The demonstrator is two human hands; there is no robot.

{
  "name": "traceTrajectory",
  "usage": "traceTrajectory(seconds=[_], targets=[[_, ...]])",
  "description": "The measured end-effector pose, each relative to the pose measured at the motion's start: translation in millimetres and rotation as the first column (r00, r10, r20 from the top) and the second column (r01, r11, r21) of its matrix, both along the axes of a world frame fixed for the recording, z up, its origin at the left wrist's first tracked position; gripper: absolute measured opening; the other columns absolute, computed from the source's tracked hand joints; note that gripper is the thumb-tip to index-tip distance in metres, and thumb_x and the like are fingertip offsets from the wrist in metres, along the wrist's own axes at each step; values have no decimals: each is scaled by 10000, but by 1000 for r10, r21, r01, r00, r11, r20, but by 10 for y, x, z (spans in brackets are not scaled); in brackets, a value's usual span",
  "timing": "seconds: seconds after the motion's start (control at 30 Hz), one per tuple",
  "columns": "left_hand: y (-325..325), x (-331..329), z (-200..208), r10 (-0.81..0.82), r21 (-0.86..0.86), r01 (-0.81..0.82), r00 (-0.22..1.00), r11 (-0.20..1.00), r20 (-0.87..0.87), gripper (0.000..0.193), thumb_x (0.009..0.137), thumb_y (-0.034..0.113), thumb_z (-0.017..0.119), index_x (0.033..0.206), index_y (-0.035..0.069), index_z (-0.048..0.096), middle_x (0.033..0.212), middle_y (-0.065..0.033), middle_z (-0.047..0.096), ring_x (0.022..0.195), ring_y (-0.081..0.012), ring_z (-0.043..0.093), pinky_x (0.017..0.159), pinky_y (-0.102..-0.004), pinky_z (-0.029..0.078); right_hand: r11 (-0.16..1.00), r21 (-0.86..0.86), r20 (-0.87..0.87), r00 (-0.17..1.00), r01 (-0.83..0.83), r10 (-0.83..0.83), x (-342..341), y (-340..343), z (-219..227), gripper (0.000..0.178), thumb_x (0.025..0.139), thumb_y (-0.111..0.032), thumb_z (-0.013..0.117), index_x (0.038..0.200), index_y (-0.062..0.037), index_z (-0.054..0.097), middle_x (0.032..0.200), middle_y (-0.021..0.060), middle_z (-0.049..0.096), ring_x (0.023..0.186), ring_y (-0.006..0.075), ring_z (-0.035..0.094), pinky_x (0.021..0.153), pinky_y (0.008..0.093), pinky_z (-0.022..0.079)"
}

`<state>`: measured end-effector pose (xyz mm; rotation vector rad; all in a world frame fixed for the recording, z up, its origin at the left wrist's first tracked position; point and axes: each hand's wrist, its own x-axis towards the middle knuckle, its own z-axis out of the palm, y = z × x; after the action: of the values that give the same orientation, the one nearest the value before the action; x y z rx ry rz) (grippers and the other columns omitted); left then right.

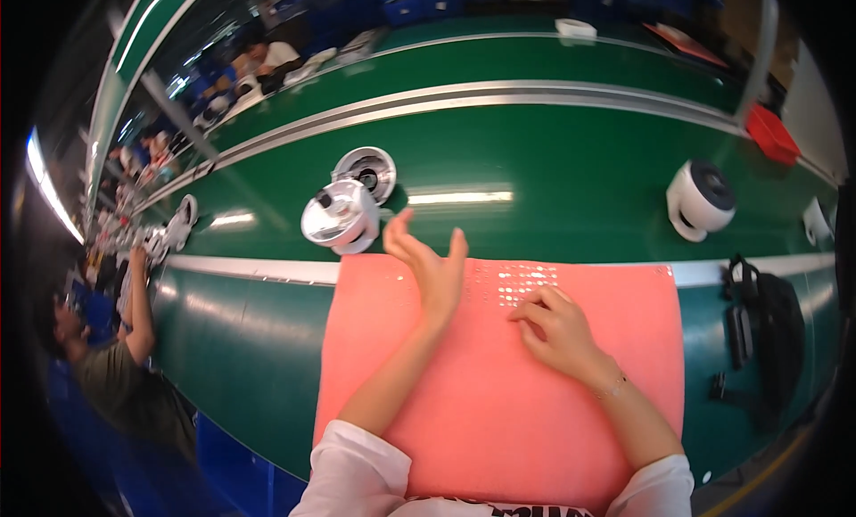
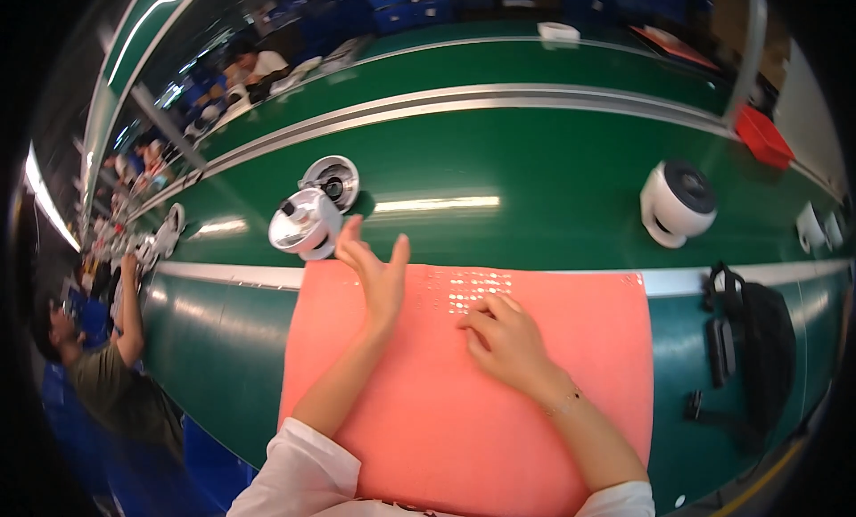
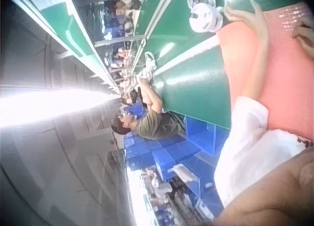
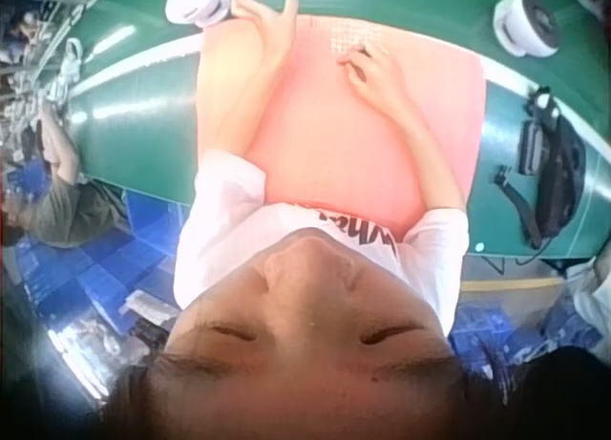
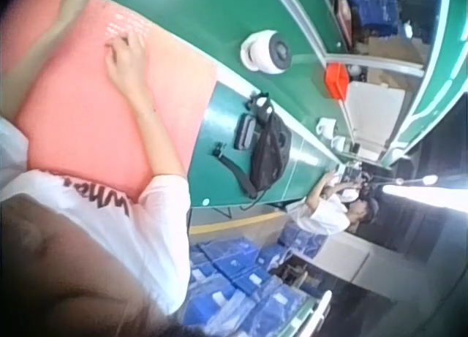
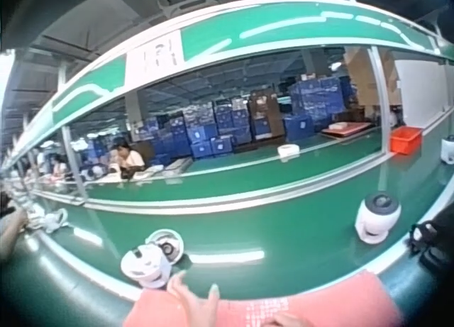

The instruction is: Assemble dome-style electronic devices, likely security cameras, on a conveyor-based production line.

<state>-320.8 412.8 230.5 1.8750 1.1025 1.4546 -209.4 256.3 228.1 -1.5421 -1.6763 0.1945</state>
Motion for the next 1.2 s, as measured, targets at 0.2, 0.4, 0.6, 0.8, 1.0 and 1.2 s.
traceTrajectory(seconds=[0.2,0.4,0.6,0.8,1.0,1.2], targets=[[710,-514,176,615,-490,-504,784,711,86,876,721,333,672,1285,-3,93,1284,-201,91,1168,-336,218,957,-446,283,999,-1,16,999,33,-33,-37,27,34,122,678,-5,579,773,-72,616,765,47,497,741,206,508,646,315,435],[762,-768,144,332,-609,165,713,776,617,685,829,200,558,1331,164,92,1309,-155,265,1144,-279,403,902,-371,415,1000,8,24,999,28,-28,-56,29,70,117,686,-7,582,780,-68,614,767,49,497,742,206,506,646,312,435],[936,-842,58,181,-452,278,650,848,738,599,824,155,556,1324,108,230,1279,-174,334,1090,-321,485,861,-391,475,1000,-23,40,999,6,-5,-81,41,92,139,700,-11,578,825,-60,613,810,61,509,773,212,516,667,311,446],[697,-726,493,-14,-430,419,729,800,685,592,804,200,573,1311,34,317,1155,-175,462,937,-324,577,698,-298,541,997,28,-80,995,69,-67,-77,17,338,517,701,-17,610,1194,-74,464,1168,136,411,908,244,518,752,344,466],[455,-620,773,-171,-538,587,756,605,632,511,816,268,537,1241,14,412,987,-165,588,777,-268,638,651,-305,546,928,228,107,939,296,-326,118,-2,472,692,671,26,636,1284,-198,405,1256,172,270,1063,315,434,827,373,415],[365,-662,833,-336,-515,693,707,504,623,392,839,292,496,1093,-6,504,953,-146,613,775,-213,639,633,-301,545,834,510,225,903,212,-367,336,-126,604,359,566,98,664,862,-94,594,1209,144,342,1131,320,396,885,371,422]])
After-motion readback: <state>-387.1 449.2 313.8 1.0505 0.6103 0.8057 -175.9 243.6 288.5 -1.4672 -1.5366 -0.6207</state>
